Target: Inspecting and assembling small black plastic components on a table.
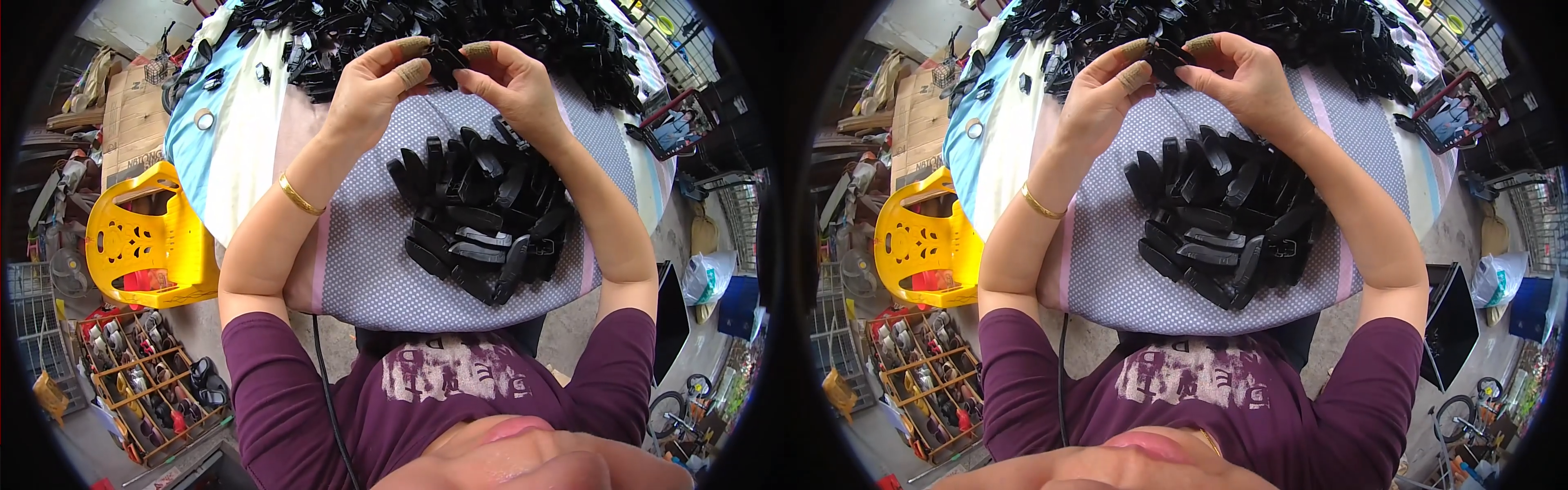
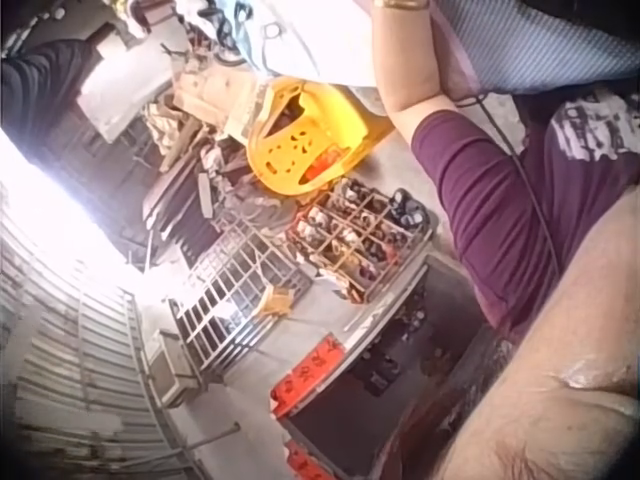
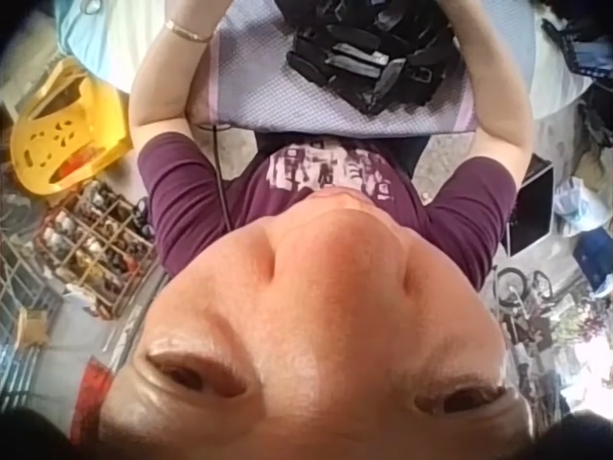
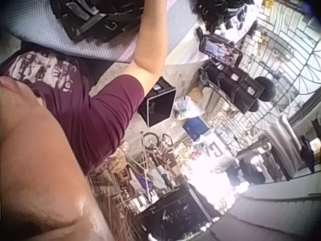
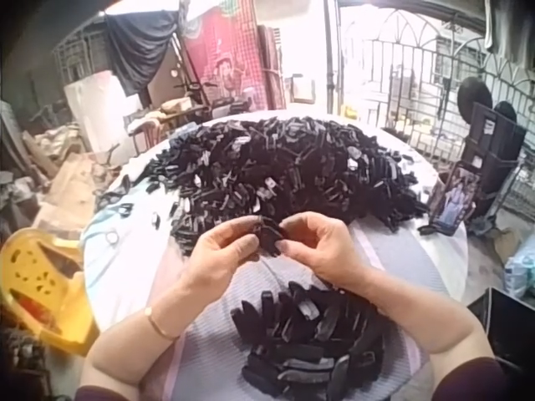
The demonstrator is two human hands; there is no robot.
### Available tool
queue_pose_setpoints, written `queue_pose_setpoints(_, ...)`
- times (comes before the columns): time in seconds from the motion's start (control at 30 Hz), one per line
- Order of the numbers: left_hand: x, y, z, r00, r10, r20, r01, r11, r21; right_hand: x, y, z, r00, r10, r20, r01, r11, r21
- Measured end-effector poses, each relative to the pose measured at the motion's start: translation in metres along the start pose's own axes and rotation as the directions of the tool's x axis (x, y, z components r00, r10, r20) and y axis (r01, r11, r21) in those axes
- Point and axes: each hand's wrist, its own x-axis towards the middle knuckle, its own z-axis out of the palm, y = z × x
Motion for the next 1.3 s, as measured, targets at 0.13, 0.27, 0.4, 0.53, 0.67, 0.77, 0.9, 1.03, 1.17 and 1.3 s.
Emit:
queue_pose_setpoints(0.13,0.001,-0.002,-0.004,0.997,0.082,-0.012,-0.079,0.984,0.161,-0.002,-0.001,0.000,0.999,-0.050,-0.013,0.049,0.996,-0.081)
queue_pose_setpoints(0.27,0.001,-0.002,-0.001,0.992,0.124,-0.026,-0.117,0.976,0.186,-0.004,-0.003,0.004,0.999,-0.015,-0.049,0.007,0.988,-0.155)
queue_pose_setpoints(0.4,-0.002,-0.001,0.005,0.987,0.143,-0.074,-0.131,0.981,0.146,-0.004,-0.005,0.008,0.998,-0.039,-0.056,0.034,0.996,-0.083)
queue_pose_setpoints(0.53,-0.002,-0.002,0.007,0.992,0.100,-0.077,-0.099,0.995,0.024,-0.004,-0.005,0.010,0.993,-0.090,-0.075,0.072,0.976,-0.207)
queue_pose_setpoints(0.67,-0.004,-0.001,0.010,0.995,0.085,-0.059,-0.082,0.995,0.053,-0.007,-0.013,0.014,0.967,-0.248,-0.057,0.209,0.901,-0.381)
queue_pose_setpoints(0.77,-0.002,0.002,0.008,0.992,0.128,-0.022,-0.127,0.991,0.047,-0.004,-0.015,0.013,0.986,-0.131,-0.105,0.090,0.942,-0.324)
queue_pose_setpoints(0.9,-0.004,0.006,0.009,0.987,0.141,0.078,-0.150,0.982,0.118,0.002,-0.015,0.001,0.925,0.254,0.281,-0.201,0.958,-0.205)
queue_pose_setpoints(1.03,-0.009,0.019,0.012,0.977,0.161,0.137,-0.188,0.959,0.212,-0.007,-0.024,0.008,0.982,0.055,0.179,-0.001,0.957,-0.290)
queue_pose_setpoints(1.17,-0.011,0.023,0.011,0.963,0.205,0.173,-0.244,0.938,0.246,-0.008,-0.022,0.013,0.990,0.011,0.141,0.034,0.949,-0.312)
queue_pose_setpoints(1.3,-0.016,0.026,0.025,0.870,0.359,0.338,-0.493,0.615,0.616,0.015,-0.004,-0.006,0.928,-0.106,0.357,0.235,0.911,-0.340)
